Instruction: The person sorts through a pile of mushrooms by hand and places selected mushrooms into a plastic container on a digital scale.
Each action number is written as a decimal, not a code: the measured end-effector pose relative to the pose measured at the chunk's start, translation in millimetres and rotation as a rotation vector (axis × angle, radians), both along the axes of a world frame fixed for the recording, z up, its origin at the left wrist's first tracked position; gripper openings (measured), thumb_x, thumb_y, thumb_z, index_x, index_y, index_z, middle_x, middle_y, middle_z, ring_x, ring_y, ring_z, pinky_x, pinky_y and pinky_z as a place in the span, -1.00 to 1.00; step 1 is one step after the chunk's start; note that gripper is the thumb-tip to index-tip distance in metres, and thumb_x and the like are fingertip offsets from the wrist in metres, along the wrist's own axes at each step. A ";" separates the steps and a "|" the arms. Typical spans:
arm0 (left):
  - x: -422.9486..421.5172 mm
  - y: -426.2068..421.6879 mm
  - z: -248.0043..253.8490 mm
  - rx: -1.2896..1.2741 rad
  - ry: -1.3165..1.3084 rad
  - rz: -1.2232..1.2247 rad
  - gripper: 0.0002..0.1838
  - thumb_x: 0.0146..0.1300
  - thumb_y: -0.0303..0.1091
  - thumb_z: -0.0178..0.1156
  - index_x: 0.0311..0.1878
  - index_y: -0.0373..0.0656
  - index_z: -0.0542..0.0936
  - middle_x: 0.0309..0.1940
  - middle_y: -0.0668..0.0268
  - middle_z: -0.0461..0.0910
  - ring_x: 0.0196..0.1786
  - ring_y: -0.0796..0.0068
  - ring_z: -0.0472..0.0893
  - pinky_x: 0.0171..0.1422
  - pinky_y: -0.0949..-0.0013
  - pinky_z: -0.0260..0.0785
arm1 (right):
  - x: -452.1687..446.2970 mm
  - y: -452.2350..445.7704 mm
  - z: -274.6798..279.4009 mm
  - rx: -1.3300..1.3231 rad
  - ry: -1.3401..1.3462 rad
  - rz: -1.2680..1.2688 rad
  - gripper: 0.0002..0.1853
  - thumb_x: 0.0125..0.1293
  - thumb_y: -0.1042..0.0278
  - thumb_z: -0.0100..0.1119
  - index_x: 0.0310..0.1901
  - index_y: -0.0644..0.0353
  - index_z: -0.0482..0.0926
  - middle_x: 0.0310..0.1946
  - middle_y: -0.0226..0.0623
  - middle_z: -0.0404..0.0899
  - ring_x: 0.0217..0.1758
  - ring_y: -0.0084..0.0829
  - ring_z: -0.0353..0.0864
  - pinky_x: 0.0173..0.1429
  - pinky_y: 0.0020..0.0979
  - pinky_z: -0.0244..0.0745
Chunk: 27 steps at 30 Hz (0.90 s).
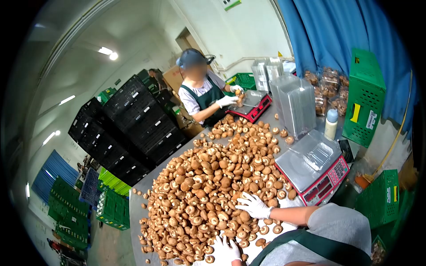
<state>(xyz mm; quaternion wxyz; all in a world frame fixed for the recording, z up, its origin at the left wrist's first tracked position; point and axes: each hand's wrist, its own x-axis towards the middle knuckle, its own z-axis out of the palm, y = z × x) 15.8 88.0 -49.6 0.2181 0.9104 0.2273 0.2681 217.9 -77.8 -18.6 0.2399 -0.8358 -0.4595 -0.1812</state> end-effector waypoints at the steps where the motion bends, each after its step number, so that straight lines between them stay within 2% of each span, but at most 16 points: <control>1: 0.2 1.6 -4.7 0.013 -0.021 -0.005 -0.63 0.09 -0.39 0.17 0.00 -0.29 0.54 0.32 -0.01 0.26 0.39 -0.17 0.14 0.46 -0.02 -0.03 | -0.3 0.2 1.5 0.008 0.001 0.007 -0.44 0.09 0.32 0.08 0.21 -0.22 0.43 0.27 -0.31 0.30 0.40 -0.08 0.13 0.34 -0.01 0.13; 4: 0.1 4.9 -12.3 -0.027 -0.018 -0.015 -0.59 0.11 -0.37 0.17 0.07 -0.23 0.51 0.34 -0.01 0.23 0.41 -0.16 0.10 0.50 -0.02 -0.11 | -0.3 1.7 -0.5 0.020 -0.033 0.001 -0.44 0.08 0.31 0.09 0.20 -0.24 0.45 0.26 -0.32 0.31 0.38 -0.07 0.15 0.30 -0.02 0.19; 19: 0.5 -0.8 -5.9 -0.049 -0.064 -0.017 -0.64 0.12 -0.40 0.17 0.02 -0.24 0.52 0.33 -0.01 0.24 0.39 -0.15 0.14 0.48 -0.03 -0.08 | 0.8 1.1 -1.7 0.031 0.001 0.008 -0.46 0.09 0.28 0.10 0.19 -0.24 0.45 0.26 -0.31 0.29 0.40 -0.09 0.13 0.32 -0.01 0.15; 21: 0.8 -1.7 -3.4 -0.032 -0.043 0.003 -0.63 0.11 -0.39 0.17 0.01 -0.29 0.53 0.33 0.01 0.25 0.42 -0.12 0.12 0.46 0.04 -0.01 | 1.9 1.7 -3.1 0.030 -0.006 0.008 -0.45 0.09 0.29 0.10 0.20 -0.24 0.45 0.26 -0.32 0.29 0.40 -0.09 0.13 0.31 -0.01 0.15; 27: -0.4 -3.6 4.2 0.023 0.029 0.017 -0.64 0.11 -0.40 0.19 0.02 -0.23 0.52 0.34 0.04 0.24 0.42 -0.12 0.11 0.47 -0.01 -0.04 | 0.8 2.1 7.1 -0.034 0.025 -0.012 -0.47 0.12 0.32 0.06 0.20 -0.24 0.45 0.26 -0.33 0.31 0.41 -0.12 0.13 0.32 -0.03 0.13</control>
